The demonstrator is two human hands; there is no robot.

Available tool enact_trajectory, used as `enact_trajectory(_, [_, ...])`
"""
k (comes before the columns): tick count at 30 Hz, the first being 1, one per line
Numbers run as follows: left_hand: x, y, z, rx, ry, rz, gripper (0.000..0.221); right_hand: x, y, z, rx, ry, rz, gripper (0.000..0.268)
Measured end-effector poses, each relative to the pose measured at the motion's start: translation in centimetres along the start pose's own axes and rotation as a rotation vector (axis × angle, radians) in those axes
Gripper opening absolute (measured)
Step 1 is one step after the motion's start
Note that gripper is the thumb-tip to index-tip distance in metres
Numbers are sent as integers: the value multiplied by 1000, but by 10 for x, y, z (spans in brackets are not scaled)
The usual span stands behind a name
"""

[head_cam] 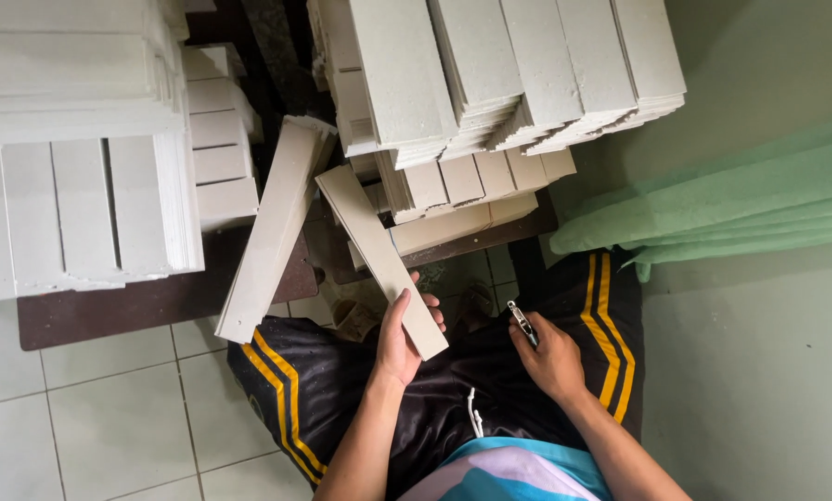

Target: The person is manually stapling thin strips of white cardboard onto a larger stack of similar pieces.

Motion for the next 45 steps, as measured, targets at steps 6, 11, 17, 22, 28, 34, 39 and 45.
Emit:
enact_trajectory(6, [1,1,-2,23,4,15,59,-6,-4,-8,-9,-13,-70,21])
enact_trajectory(11, [-4,4,-5,72,6,-31,60,-9,-4,-6,15,-18,-97,21])
enact_trajectory(17, [-7,2,-11,143,2,-119,63,-23,-1,5,80,-62,-73,25])
enact_trajectory(22, [2,-6,-1,134,13,-84,66,-30,7,20,130,-106,-25,29])
enact_trajectory(28, [-3,-8,4,-36,101,155,61,-26,26,31,85,-140,152,29])
enact_trajectory(34, [-33,-5,-7,-164,195,167,57,-12,30,29,50,-110,314,29])
enact_trajectory(39, [-16,-9,15,-58,249,176,48,-8,26,31,50,-84,439,29])
enact_trajectory(45, [-19,-7,9,12,104,-34,60,-8,26,34,59,-104,453,30])
Point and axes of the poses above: each hand's wrist, its own z-axis towards the middle knuckle, its own x-axis out of the back of the hand, y = z × x, the point moved 4 cm from there along z, towards the middle knuckle, and after that the axes turned 10 degrees about x, right-handed, at the moved point
